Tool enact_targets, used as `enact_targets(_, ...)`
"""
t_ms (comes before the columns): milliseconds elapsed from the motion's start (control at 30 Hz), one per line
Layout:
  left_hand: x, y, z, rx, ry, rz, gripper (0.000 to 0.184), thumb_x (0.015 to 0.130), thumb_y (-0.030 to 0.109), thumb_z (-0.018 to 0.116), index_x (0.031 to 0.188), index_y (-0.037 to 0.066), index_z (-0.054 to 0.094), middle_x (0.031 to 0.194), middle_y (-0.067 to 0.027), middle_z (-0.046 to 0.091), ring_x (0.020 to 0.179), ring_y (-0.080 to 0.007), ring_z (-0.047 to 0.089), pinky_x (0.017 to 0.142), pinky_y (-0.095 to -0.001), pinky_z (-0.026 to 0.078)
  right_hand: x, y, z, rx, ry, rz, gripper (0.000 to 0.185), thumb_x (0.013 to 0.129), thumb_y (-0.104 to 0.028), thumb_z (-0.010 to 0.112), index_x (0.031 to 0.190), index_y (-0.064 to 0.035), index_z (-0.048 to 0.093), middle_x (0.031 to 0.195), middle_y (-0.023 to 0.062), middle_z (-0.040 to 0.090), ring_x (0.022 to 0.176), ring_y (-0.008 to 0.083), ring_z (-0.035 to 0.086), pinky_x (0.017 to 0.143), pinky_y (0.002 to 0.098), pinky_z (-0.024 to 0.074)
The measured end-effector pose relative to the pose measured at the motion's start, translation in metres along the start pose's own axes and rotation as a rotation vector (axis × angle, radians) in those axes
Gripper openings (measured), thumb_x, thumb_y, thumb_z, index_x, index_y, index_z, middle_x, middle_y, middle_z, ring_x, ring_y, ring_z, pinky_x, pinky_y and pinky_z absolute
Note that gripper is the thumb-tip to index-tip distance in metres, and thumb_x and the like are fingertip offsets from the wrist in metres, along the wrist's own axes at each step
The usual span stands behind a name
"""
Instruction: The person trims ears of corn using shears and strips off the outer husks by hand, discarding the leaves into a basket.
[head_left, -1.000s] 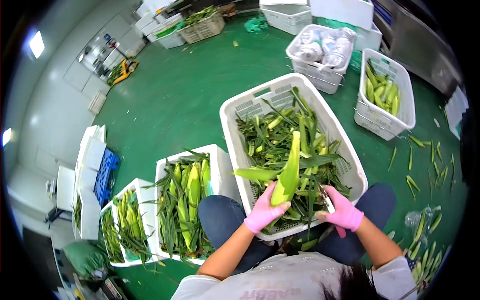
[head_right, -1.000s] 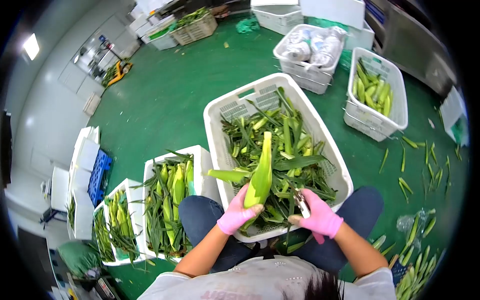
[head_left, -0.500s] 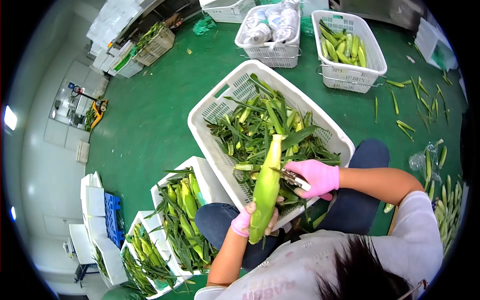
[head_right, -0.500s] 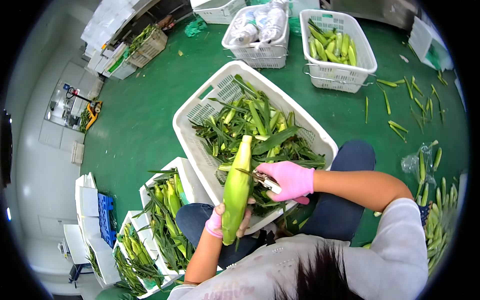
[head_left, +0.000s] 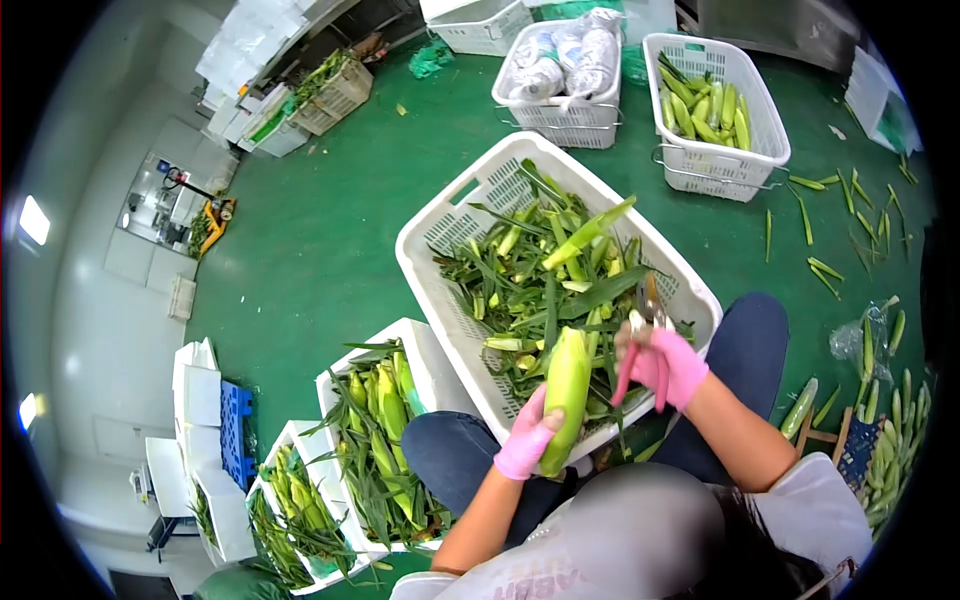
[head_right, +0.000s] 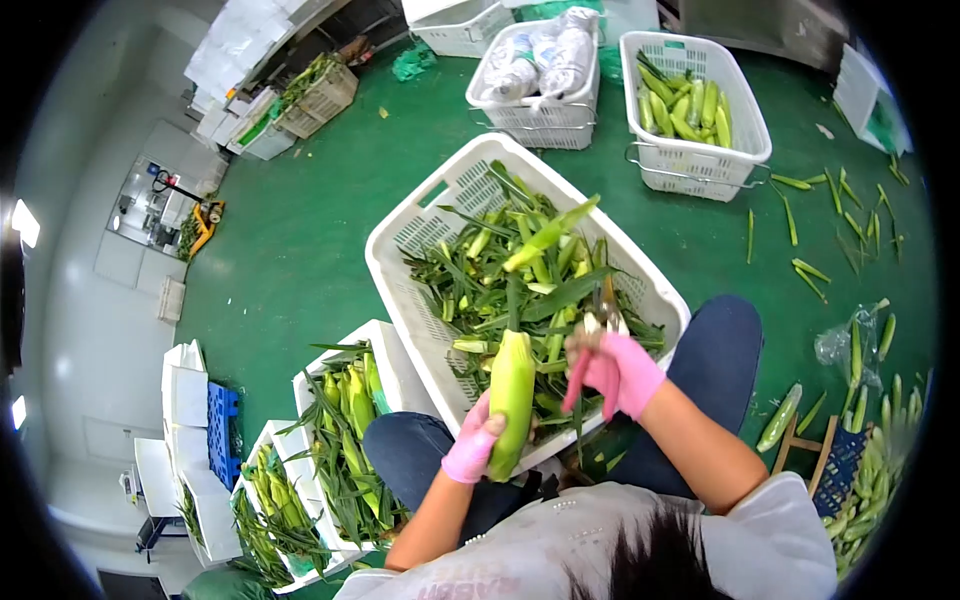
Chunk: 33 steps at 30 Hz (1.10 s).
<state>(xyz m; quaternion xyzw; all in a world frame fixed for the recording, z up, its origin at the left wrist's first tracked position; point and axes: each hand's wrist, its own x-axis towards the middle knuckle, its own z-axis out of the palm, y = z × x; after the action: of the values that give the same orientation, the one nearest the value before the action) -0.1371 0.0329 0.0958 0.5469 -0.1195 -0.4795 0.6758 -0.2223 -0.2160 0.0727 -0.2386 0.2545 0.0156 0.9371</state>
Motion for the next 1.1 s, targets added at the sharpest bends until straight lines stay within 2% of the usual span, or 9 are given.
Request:
enact_targets(167,0.013,-0.017,0.025,0.860,0.219,0.462,0.056,0.106,0.032,0.046,0.149,-0.004,0.040,0.142,-0.0196,0.050,0.132,-0.0256,0.048,0.111,-0.0374,0.037,-0.020,0.056,0.011,-0.380,-0.023,-0.266,0.046,0.088,-0.014,0.073,0.127,-0.0042,0.051,0.109,0.0073,0.067,0.073,0.0148,0.064,0.058,0.0298,0.0566)
enact_targets(267,0.015,-0.010,0.067,0.577,0.337,0.342,0.050,0.104,0.027,0.048,0.142,-0.005,0.050,0.136,-0.0250,0.057,0.121,-0.0331,0.058,0.107,-0.0379,0.044,-0.047,0.040,0.013,-0.283,-0.058,-0.336,0.047,0.090,-0.017,0.074,0.130,-0.0044,0.053,0.107,0.0033,0.066,0.084,0.0121,0.066,0.066,0.0309,0.0580)
enact_targets(433,0.073,-0.004,0.069,1.288,0.209,1.146,0.027,0.089,0.003,0.068,0.116,0.006,0.069,0.081,-0.0118,0.070,0.058,-0.0257,0.061,0.052,-0.0371,0.049,-0.144,0.008,-0.041,-0.038,0.085,-0.341,0.041,0.095,-0.027,0.069,0.127,-0.0044,0.058,0.108,0.0060,0.068,0.089,0.0170,0.068,0.077,0.0362,0.0584)
enact_targets(533,0.113,0.036,0.047,1.178,0.542,0.565,0.022,0.098,0.010,0.062,0.118,0.006,0.069,0.094,-0.0178,0.072,0.080,-0.0268,0.070,0.071,-0.0385,0.054,-0.240,-0.011,-0.093,0.155,0.214,-0.351,0.057,0.092,-0.047,0.064,0.133,-0.0069,0.058,0.117,0.0136,0.069,0.095,0.0316,0.071,0.074,0.0645,0.0575)
enact_targets(633,0.135,0.011,-0.019,1.601,0.544,0.436,0.031,0.099,0.023,0.062,0.127,0.010,0.066,0.117,-0.0185,0.067,0.102,-0.0366,0.066,0.089,-0.0428,0.052,-0.336,0.000,-0.163,-0.011,0.981,-0.559,0.055,0.088,-0.044,0.066,0.130,-0.0100,0.055,0.110,0.0122,0.066,0.093,0.0324,0.066,0.084,0.0504,0.0548)
enact_targets(733,0.094,-0.007,0.018,1.854,0.496,0.990,0.034,0.091,0.010,0.066,0.125,0.008,0.067,0.116,-0.0186,0.067,0.102,-0.0381,0.065,0.090,-0.0407,0.053,-0.450,0.063,-0.279,0.167,1.359,-0.757,0.059,0.091,-0.046,0.064,0.134,-0.0061,0.051,0.096,0.0144,0.067,0.074,0.0287,0.066,0.071,0.0430,0.0547)
enact_targets(800,0.067,-0.055,0.029,1.291,0.142,0.848,0.032,0.086,0.000,0.063,0.117,0.006,0.070,0.108,-0.0174,0.069,0.100,-0.0340,0.067,0.088,-0.0395,0.054,-0.538,0.133,-0.343,0.218,1.726,-0.698,0.051,0.090,-0.057,0.062,0.089,-0.0061,0.064,0.049,0.0131,0.051,0.040,0.0294,0.047,0.047,0.0487,0.0432)
enact_targets(967,0.014,-0.201,0.054,1.205,-0.468,0.229,0.021,0.089,0.014,0.059,0.106,0.006,0.070,0.100,-0.0171,0.070,0.094,-0.0403,0.068,0.092,-0.0450,0.054,-0.644,0.269,-0.376,0.743,2.005,-0.991,0.066,0.103,-0.056,0.026,0.115,-0.0054,0.066,0.131,0.0165,0.064,0.121,0.0440,0.054,0.072,0.0716,0.0579)
enact_targets(1100,0.026,-0.255,0.033,1.472,-0.727,-0.231,0.039,0.098,0.038,0.048,0.098,0.008,0.073,0.101,-0.0174,0.073,0.096,-0.0394,0.069,0.089,-0.0502,0.053,-0.547,0.206,-0.335,0.879,2.126,-1.320,0.075,0.105,-0.053,0.017,0.113,0.0011,0.068,0.128,0.0159,0.068,0.097,0.0533,0.068,0.101,0.0549,0.0543)
